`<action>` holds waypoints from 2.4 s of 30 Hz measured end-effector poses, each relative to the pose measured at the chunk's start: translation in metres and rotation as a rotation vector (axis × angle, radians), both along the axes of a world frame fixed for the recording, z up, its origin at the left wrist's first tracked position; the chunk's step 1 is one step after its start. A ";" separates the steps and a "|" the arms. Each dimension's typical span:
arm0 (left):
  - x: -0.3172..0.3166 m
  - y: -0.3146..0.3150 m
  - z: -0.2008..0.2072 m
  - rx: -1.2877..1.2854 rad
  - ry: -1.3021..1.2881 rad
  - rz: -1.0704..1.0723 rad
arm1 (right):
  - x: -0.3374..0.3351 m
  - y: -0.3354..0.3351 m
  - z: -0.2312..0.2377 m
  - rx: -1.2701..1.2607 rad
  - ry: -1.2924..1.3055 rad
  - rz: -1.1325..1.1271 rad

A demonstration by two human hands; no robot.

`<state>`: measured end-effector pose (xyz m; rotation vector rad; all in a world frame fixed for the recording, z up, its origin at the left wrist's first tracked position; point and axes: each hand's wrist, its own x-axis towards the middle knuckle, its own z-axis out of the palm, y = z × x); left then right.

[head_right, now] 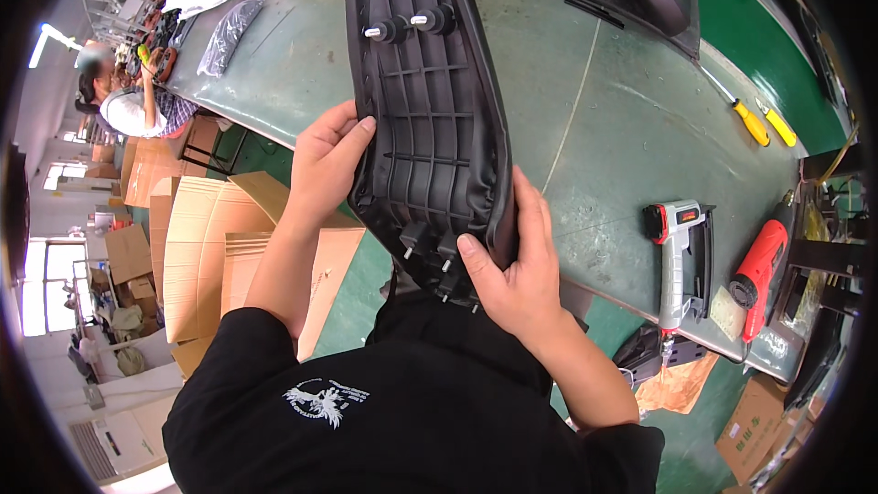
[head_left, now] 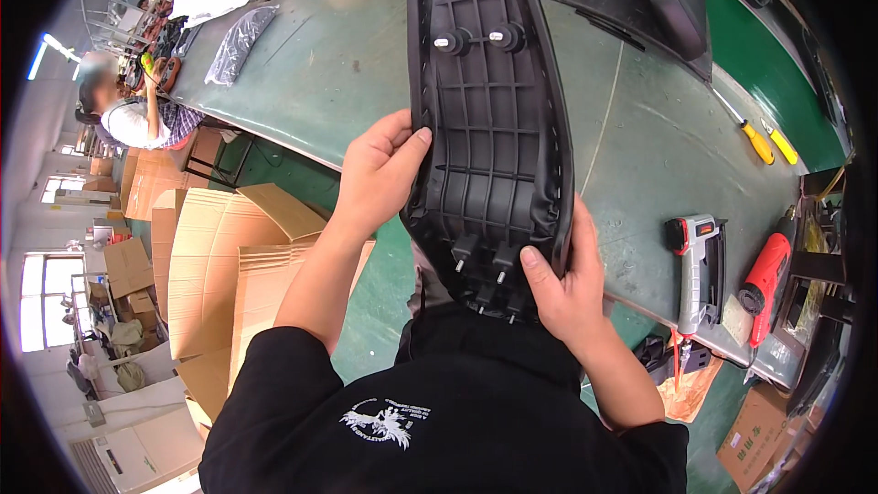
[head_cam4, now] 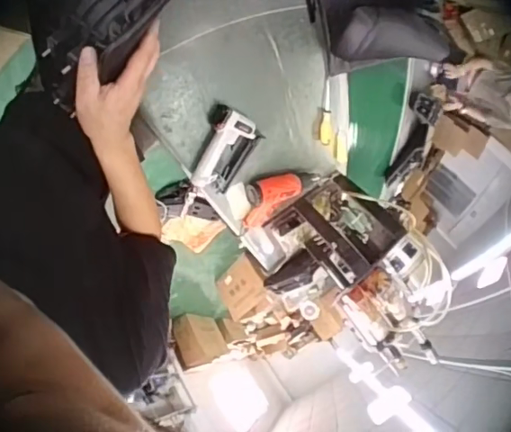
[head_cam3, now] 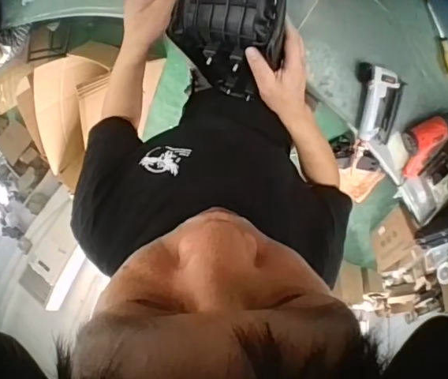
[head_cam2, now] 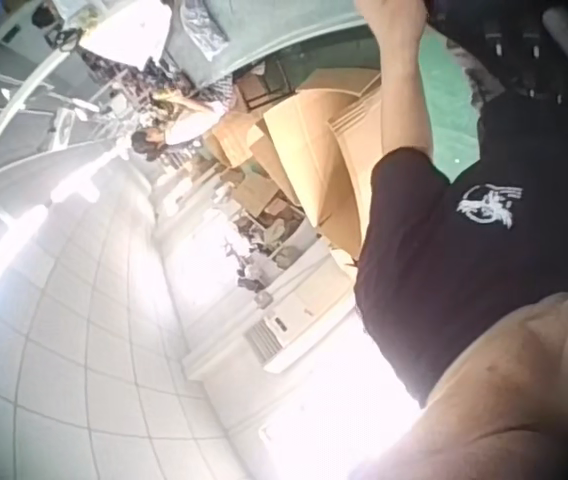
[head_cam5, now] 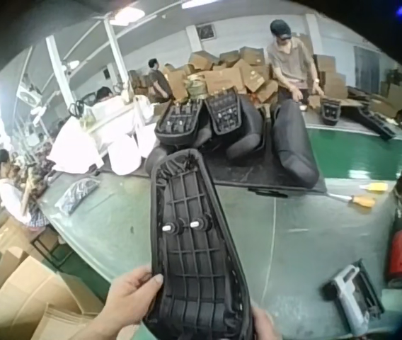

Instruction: Assembling vehicle seats by stretching and stapling a cover onto a plastic base and securing components with a screwdriver.

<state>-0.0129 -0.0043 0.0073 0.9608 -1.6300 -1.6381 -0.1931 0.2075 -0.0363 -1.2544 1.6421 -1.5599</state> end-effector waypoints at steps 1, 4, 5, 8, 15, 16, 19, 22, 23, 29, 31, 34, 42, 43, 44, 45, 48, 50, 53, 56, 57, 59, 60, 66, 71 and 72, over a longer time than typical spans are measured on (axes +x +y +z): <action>-0.003 -0.002 0.001 -0.044 -0.028 0.024 | 0.001 0.001 -0.001 -0.004 0.012 -0.007; -0.008 -0.010 0.004 -0.132 -0.070 0.058 | 0.002 0.006 -0.010 -0.021 0.020 -0.014; -0.009 -0.013 0.004 -0.164 -0.091 0.071 | 0.002 0.006 -0.011 -0.011 0.021 -0.009; -0.017 -0.017 0.008 -0.227 -0.107 0.117 | 0.003 0.010 -0.014 0.010 0.025 -0.002; -0.040 -0.029 0.004 -0.296 -0.060 0.191 | 0.004 0.018 -0.028 0.058 -0.077 -0.003; -0.041 -0.031 0.002 -0.305 -0.053 0.200 | 0.006 0.019 -0.030 0.069 -0.113 -0.003; -0.042 -0.033 -0.002 -0.332 -0.057 0.202 | 0.005 0.019 -0.031 0.084 -0.147 0.003; -0.040 -0.031 -0.011 -0.287 0.007 0.151 | 0.003 0.022 -0.034 0.092 -0.211 0.019; -0.038 -0.029 -0.015 -0.220 0.081 0.109 | 0.002 0.024 -0.036 0.081 -0.277 0.030; -0.016 -0.013 -0.053 0.362 0.336 0.028 | 0.006 0.026 -0.045 0.008 -0.395 0.063; -0.023 0.000 -0.065 0.702 0.433 0.037 | 0.004 0.026 -0.041 0.008 -0.412 0.053; -0.024 0.005 -0.067 0.846 0.606 -0.060 | 0.004 0.026 -0.034 0.008 -0.445 0.026; -0.028 0.000 -0.029 0.728 0.627 -0.184 | -0.017 0.002 0.006 0.053 -0.619 -0.003; -0.031 0.012 -0.019 0.739 0.507 -0.107 | -0.020 -0.001 0.010 0.053 -0.698 -0.013; -0.029 0.020 -0.014 0.748 0.385 -0.026 | -0.022 -0.002 0.013 0.055 -0.780 -0.021; -0.016 0.029 -0.029 0.623 0.332 -0.110 | -0.024 -0.004 0.022 0.058 -0.860 -0.014; 0.015 0.082 -0.059 0.608 0.177 -0.051 | -0.024 -0.014 0.024 0.081 -0.962 -0.102; 0.057 0.103 -0.116 0.469 0.398 -0.292 | -0.025 -0.025 0.027 0.087 -1.010 -0.066; 0.081 0.135 -0.093 0.394 0.350 -0.132 | -0.012 -0.048 0.029 0.125 -1.016 0.013; 0.084 0.131 -0.074 0.517 0.353 -0.004 | 0.004 -0.071 0.014 0.064 -0.864 0.090; 0.087 0.120 -0.071 0.545 0.453 0.080 | 0.008 -0.081 0.012 0.023 -0.720 0.169; 0.108 0.095 -0.091 0.513 0.537 0.215 | 0.014 -0.088 0.026 0.008 -0.545 0.316; 0.111 0.079 -0.082 0.477 0.599 0.271 | 0.013 -0.085 0.040 0.244 -0.649 0.355; 0.159 -0.040 -0.048 0.148 0.331 0.342 | -0.011 -0.055 0.072 -0.218 -0.040 0.456; 0.273 -0.240 -0.067 0.143 0.091 0.470 | -0.043 -0.007 0.164 -0.789 0.033 0.529; 0.333 -0.299 -0.078 -0.046 -0.146 0.637 | -0.046 0.000 0.173 -0.914 -0.112 0.630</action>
